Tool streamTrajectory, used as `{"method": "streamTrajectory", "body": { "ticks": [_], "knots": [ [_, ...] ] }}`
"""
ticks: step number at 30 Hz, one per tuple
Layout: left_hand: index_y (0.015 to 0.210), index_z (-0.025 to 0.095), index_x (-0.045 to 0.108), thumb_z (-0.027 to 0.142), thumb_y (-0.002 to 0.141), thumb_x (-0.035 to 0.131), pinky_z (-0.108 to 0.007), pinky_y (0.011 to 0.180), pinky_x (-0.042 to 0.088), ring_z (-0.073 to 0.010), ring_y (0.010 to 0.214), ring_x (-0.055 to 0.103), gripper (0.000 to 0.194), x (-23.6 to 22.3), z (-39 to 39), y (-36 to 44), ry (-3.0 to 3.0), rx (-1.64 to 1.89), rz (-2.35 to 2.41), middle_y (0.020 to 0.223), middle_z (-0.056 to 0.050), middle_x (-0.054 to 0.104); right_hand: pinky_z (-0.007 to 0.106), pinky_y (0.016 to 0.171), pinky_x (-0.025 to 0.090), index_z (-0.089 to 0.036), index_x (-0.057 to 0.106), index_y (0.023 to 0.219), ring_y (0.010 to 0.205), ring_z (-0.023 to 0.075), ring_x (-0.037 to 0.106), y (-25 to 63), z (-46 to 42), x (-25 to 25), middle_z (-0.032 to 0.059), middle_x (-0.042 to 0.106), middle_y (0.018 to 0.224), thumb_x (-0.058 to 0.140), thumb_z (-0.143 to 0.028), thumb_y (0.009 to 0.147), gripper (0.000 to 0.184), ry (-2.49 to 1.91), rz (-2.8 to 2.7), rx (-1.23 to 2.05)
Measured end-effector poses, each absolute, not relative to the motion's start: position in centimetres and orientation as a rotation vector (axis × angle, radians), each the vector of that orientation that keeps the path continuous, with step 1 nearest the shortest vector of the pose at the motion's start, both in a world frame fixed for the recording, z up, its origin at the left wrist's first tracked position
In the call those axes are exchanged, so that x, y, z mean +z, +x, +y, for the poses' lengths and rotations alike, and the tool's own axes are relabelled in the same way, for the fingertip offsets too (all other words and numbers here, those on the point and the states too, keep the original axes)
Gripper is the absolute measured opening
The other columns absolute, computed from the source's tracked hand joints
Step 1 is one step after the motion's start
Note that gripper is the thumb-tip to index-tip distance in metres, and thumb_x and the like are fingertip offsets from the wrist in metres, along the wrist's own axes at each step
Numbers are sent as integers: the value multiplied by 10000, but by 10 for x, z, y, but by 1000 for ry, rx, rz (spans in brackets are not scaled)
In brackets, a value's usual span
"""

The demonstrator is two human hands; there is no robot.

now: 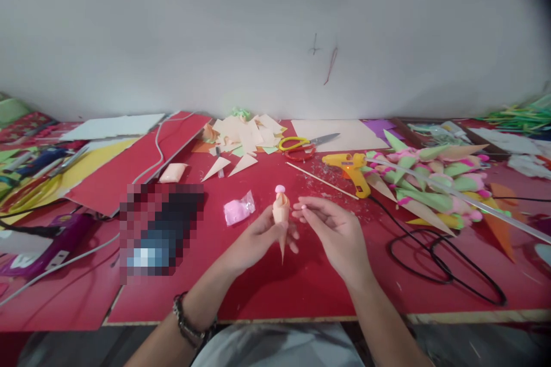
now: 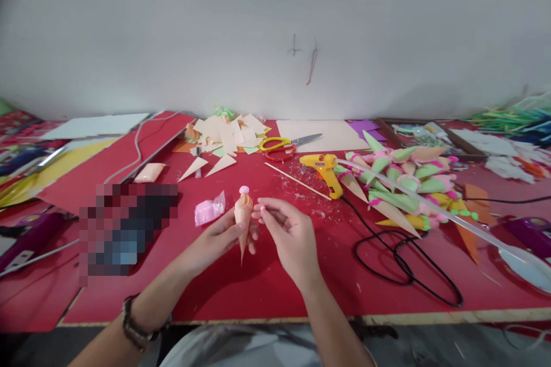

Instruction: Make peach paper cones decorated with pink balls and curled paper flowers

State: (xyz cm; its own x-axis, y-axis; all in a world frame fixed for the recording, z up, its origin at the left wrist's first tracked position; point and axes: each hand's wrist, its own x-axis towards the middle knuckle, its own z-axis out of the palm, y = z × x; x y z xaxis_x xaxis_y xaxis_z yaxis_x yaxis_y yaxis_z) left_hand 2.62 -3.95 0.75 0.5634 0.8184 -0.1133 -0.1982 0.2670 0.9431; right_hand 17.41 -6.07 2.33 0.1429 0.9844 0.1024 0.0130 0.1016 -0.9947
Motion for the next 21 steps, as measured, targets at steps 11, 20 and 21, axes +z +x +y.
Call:
{"method": "streamTrajectory", "body": {
  "ticks": [11,20,21],
  "knots": [
    [1031,154,485,373,814,488,-272,663,452,-134,638,586,309,11,-43,27,1291,726,679,669,1,592,311,774,455,-238,645,777,894,170,547,164,-60,21,34,546,918,580,-205,753,77,-1130,-1525,602],
    [958,145,461,358,823,473,-237,570,441,-97,554,537,253,11,-45,28,1330,776,711,627,20,539,284,694,487,-244,655,821,900,175,542,166,-61,15,44,525,984,542,-239,779,121,-1135,-1436,810],
    [964,145,458,350,825,472,-234,566,440,-95,554,535,248,11,-45,28,1335,773,710,633,19,539,271,658,491,-239,652,816,881,173,546,166,-61,15,46,521,982,547,-246,775,113,-1141,-1417,850]
  ]
}}
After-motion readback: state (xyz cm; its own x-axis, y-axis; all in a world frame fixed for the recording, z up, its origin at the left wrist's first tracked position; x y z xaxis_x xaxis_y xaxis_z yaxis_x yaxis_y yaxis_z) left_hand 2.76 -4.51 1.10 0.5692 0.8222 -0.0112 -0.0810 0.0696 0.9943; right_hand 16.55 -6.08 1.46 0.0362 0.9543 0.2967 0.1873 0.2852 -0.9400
